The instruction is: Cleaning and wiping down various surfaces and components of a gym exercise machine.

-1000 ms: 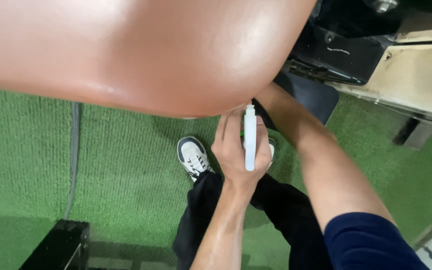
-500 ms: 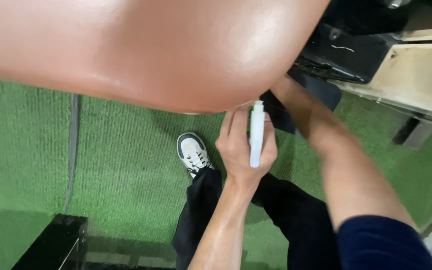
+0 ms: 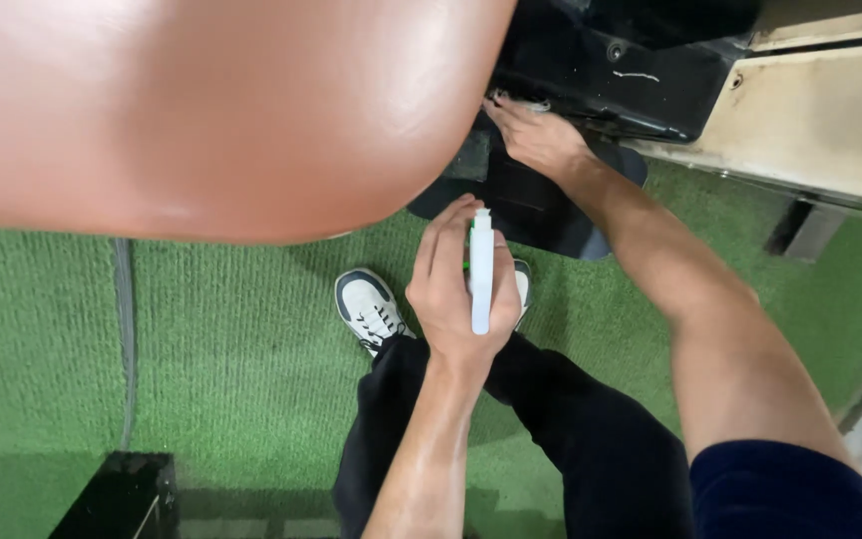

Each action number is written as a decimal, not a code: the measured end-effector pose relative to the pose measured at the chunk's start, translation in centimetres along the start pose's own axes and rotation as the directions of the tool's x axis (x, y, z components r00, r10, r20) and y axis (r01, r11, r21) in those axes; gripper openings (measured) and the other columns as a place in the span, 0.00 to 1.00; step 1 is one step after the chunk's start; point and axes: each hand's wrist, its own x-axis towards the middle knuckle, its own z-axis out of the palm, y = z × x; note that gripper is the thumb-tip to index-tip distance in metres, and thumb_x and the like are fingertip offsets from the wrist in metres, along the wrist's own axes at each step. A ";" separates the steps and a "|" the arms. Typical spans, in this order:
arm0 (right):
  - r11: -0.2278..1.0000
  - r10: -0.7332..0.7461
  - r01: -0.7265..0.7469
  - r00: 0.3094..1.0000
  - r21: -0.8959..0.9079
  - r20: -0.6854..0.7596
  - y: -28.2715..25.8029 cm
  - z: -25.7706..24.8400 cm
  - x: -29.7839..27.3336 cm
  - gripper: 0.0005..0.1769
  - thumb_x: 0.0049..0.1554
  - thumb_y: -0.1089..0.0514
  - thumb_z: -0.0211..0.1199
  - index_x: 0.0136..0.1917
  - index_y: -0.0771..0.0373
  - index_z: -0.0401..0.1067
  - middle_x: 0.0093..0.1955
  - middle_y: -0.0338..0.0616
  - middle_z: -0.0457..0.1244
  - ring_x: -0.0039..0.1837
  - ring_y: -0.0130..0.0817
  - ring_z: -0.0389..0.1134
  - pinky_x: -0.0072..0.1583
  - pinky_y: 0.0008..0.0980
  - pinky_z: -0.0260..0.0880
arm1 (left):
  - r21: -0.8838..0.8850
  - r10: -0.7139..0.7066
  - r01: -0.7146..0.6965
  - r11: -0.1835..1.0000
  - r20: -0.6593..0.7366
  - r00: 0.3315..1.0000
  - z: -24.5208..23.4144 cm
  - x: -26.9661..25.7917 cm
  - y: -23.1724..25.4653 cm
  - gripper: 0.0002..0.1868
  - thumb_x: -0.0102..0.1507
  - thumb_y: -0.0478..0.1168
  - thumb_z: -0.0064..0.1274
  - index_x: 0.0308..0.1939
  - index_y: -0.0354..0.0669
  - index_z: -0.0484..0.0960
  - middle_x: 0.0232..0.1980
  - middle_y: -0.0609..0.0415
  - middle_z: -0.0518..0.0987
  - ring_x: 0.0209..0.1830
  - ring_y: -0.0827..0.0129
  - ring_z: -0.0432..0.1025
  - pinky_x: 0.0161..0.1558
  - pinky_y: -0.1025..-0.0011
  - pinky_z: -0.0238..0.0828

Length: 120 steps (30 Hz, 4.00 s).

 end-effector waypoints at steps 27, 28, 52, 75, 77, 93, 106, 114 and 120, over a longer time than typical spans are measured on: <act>-0.032 0.753 -0.981 0.101 0.189 0.650 6.2 0.7 -10.6 0.32 0.58 0.63 0.57 0.73 0.79 0.57 0.72 0.65 0.52 0.69 0.61 0.59 0.62 0.44 0.72 | -0.026 -0.019 0.024 0.999 0.198 0.980 6.3 -3.0 1.9 0.14 0.63 0.32 0.57 0.53 0.34 0.78 0.57 0.41 0.82 0.54 0.49 0.81 0.53 0.64 0.81; -0.031 0.750 -0.982 0.101 0.187 0.653 5.2 0.0 -9.7 0.32 0.58 0.63 0.57 0.73 0.79 0.57 0.72 0.65 0.52 0.69 0.61 0.59 0.62 0.44 0.72 | -0.024 -0.023 0.029 0.999 0.200 0.979 6.3 -3.1 1.8 0.14 0.63 0.32 0.57 0.53 0.34 0.78 0.57 0.41 0.82 0.54 0.49 0.81 0.53 0.64 0.81; -0.333 0.707 -0.921 -0.100 0.204 0.700 6.6 -1.5 -8.9 0.22 0.65 0.59 0.53 0.68 0.75 0.60 0.73 0.69 0.52 0.51 0.56 0.73 0.50 0.45 0.79 | -0.021 -0.060 0.065 0.998 0.197 0.978 7.1 -3.4 1.4 0.14 0.62 0.32 0.57 0.52 0.37 0.78 0.57 0.44 0.82 0.54 0.49 0.81 0.54 0.63 0.81; 0.115 0.617 -0.837 0.483 0.536 0.621 -0.9 -8.9 -10.4 0.36 0.60 0.60 0.62 0.80 0.58 0.62 0.69 0.59 0.57 0.68 0.62 0.59 0.66 0.60 0.60 | 0.060 -0.238 0.231 0.971 0.197 0.951 4.6 -5.1 -1.4 0.11 0.63 0.34 0.58 0.49 0.37 0.79 0.54 0.45 0.83 0.47 0.50 0.81 0.46 0.64 0.81; 0.138 0.669 -0.836 0.473 0.530 0.573 -5.3 -7.2 -12.9 0.34 0.61 0.61 0.62 0.79 0.61 0.62 0.71 0.58 0.56 0.73 0.61 0.56 0.72 0.60 0.56 | 0.064 -0.240 0.232 0.971 0.208 0.948 4.3 -5.3 -1.2 0.11 0.62 0.34 0.58 0.49 0.37 0.79 0.53 0.45 0.83 0.46 0.49 0.81 0.46 0.63 0.81; -0.273 0.242 -0.574 0.736 0.772 0.633 -10.8 -3.9 11.9 0.17 0.65 0.55 0.58 0.63 0.63 0.74 0.65 0.57 0.67 0.69 0.49 0.69 0.70 0.42 0.70 | 0.144 -0.087 0.066 0.987 0.142 0.986 1.6 -2.7 -3.2 0.15 0.65 0.33 0.55 0.55 0.32 0.77 0.59 0.39 0.80 0.58 0.46 0.79 0.58 0.61 0.79; -0.020 0.612 -0.859 0.394 0.512 0.685 -7.9 -5.5 -10.8 0.40 0.53 0.75 0.48 0.79 0.64 0.58 0.83 0.53 0.51 0.82 0.52 0.51 0.80 0.45 0.50 | 0.118 -0.232 0.213 0.970 0.181 0.956 -0.8 -1.6 -3.6 0.14 0.64 0.35 0.55 0.54 0.34 0.77 0.56 0.38 0.81 0.55 0.43 0.78 0.57 0.56 0.78; 0.493 0.489 -0.763 0.640 0.418 0.592 -10.0 -5.2 3.7 0.27 0.65 0.52 0.55 0.73 0.69 0.66 0.76 0.59 0.57 0.76 0.59 0.54 0.74 0.56 0.48 | 0.215 -0.336 0.273 0.938 0.361 0.870 -0.9 -1.6 -4.1 0.15 0.68 0.44 0.53 0.54 0.39 0.78 0.49 0.39 0.82 0.44 0.41 0.79 0.44 0.53 0.77; 0.032 0.308 -0.605 0.763 0.796 0.568 -24.4 11.2 7.5 0.24 0.64 0.51 0.51 0.71 0.60 0.66 0.75 0.46 0.57 0.75 0.43 0.56 0.74 0.42 0.52 | 0.220 -0.330 0.266 0.939 0.346 0.878 -0.4 -1.9 -3.5 0.16 0.68 0.46 0.50 0.55 0.40 0.77 0.49 0.40 0.82 0.41 0.42 0.79 0.40 0.53 0.77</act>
